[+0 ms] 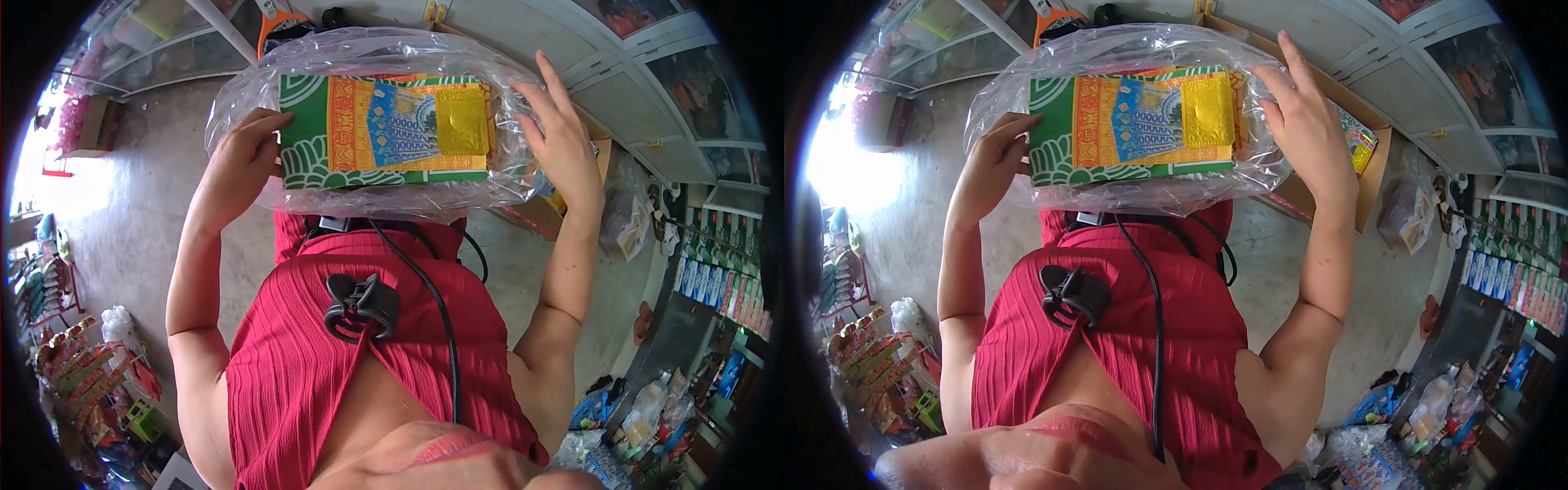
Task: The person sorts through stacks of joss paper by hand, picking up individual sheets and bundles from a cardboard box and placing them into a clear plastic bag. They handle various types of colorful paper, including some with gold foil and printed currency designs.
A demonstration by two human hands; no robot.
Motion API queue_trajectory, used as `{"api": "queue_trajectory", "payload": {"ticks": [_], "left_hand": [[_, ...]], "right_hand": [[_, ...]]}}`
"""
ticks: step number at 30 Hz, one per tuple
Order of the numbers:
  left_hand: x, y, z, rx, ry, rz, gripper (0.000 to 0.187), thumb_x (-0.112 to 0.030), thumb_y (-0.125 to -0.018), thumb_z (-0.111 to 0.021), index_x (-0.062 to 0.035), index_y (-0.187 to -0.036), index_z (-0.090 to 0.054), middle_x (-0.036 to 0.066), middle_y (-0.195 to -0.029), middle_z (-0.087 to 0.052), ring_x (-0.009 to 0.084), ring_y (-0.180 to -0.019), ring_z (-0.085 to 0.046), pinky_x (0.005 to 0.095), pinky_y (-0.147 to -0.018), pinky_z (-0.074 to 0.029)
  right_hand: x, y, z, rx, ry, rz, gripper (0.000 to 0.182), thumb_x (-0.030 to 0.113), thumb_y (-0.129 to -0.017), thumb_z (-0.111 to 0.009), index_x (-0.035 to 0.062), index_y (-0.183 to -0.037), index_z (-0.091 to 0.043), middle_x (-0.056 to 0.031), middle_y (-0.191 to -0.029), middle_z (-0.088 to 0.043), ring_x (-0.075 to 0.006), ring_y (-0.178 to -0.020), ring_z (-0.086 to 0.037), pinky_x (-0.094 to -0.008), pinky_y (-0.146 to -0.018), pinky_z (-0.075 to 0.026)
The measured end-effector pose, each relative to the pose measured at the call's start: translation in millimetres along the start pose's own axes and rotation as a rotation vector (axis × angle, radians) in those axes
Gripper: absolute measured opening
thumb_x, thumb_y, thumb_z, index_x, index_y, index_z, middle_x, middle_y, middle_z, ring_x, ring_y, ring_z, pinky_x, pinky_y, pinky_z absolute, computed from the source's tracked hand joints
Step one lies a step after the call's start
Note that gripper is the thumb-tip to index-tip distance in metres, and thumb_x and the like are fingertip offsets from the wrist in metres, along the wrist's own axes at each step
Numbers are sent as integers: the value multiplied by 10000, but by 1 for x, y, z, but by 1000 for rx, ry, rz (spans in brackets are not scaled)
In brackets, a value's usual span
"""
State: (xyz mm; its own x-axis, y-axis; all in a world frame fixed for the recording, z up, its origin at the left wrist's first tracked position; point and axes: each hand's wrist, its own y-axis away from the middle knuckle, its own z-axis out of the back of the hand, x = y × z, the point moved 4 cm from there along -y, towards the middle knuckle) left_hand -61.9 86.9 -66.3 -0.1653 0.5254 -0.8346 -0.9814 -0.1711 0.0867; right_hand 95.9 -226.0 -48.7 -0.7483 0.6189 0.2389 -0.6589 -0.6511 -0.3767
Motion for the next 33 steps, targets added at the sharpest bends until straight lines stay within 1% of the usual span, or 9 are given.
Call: {"api": "queue_trajectory", "payload": {"ticks": [2, 6, 8, 10, 14, 19, 30, 32, 33], "left_hand": [[1, -3, 1, -12, -15, 12, 310, -16, -931, -435, 80, -1202, -553, 137, -1119, -566, 191, -899, -634, 290, -725, -550], [-2, -5, 0, -22, -123, 14, 326, -37, -908, -520, 78, -1212, -550, 142, -1124, -565, 183, -851, -649, 292, -702, -522], [-3, -1, 0, -2, -148, 5, 345, -46, -894, -554, 77, -1216, -548, 146, -1129, -562, 185, -831, -658, 298, -699, -516], [-2, 4, -11, 118, -159, 70, 419, 1, -855, -594, 99, -1253, -509, 113, -1164, -537, 149, -786, -660, 267, -691, -519], [-4, 4, -21, 166, -232, 71, 471, 2, -813, -615, 99, -1260, -505, 145, -1195, -524, 189, -780, -682, 277, -700, -525], [3, 0, -4, -7, -315, 76, 476, 23, -816, -606, 86, -1276, -500, 144, -1159, -537, 201, -767, -664, 305, -674, -522], [4, -3, -6, 59, -347, -18, 482, 58, -793, -582, 56, -1271, -516, 155, -1197, -534, 231, -791, -668, 314, -727, -521], [4, -9, -11, 81, -397, -62, 480, 61, -792, -579, 52, -1268, -518, 156, -1200, -536, 235, -799, -669, 318, -729, -521], [7, -12, -10, 50, -425, -52, 464, 50, -806, -580, 46, -1266, -521, 157, -1199, -538, 234, -802, -665, 320, -728, -521]], "right_hand": [[-5, 3, 1, 84, -92, -49, 432, 34, -834, -601, 128, -1250, -528, -126, -1460, -374, -364, -1144, -549, -420, -899, -493], [-7, 3, 0, 130, -125, -123, 508, 32, -841, -588, 162, -1316, -464, -117, -1443, -398, -359, -1144, -548, -423, -895, -497], [-1, -1, 3, 12, -150, -32, 551, 24, -840, -584, 175, -1348, -434, -122, -1420, -427, -352, -1158, -540, -423, -908, -493], [1, -5, 5, 2, -180, -29, 565, 17, -838, -582, 170, -1358, -424, -121, -1409, -441, -351, -1169, -532, -420, -916, -490], [-1, -9, 5, -29, -177, 16, 593, -2, -834, -574, 145, -1381, -398, -121, -1393, -461, -345, -1206, -503, -414, -945, -476], [0, -9, 4, 11, -164, 2, 595, -5, -840, -564, 138, -1390, -389, -127, -1395, -458, -343, -1223, -489, -420, -962, -463], [8, -14, 4, 29, -112, -23, 624, -17, -842, -556, 154, -1411, -365, -133, -1404, -447, -333, -1240, -479, -419, -973, -451], [6, -13, 6, 5, -172, 32, 582, 22, -843, -596, 135, -1385, -418, -125, -1379, -482, -341, -1220, -498, -377, -976, -438], [15, -14, 12, -66, -136, 98, 481, 56, -878, -588, 107, -1344, -479, -119, -1330, -540, -292, -1140, -580, -350, -920, -475]]}}
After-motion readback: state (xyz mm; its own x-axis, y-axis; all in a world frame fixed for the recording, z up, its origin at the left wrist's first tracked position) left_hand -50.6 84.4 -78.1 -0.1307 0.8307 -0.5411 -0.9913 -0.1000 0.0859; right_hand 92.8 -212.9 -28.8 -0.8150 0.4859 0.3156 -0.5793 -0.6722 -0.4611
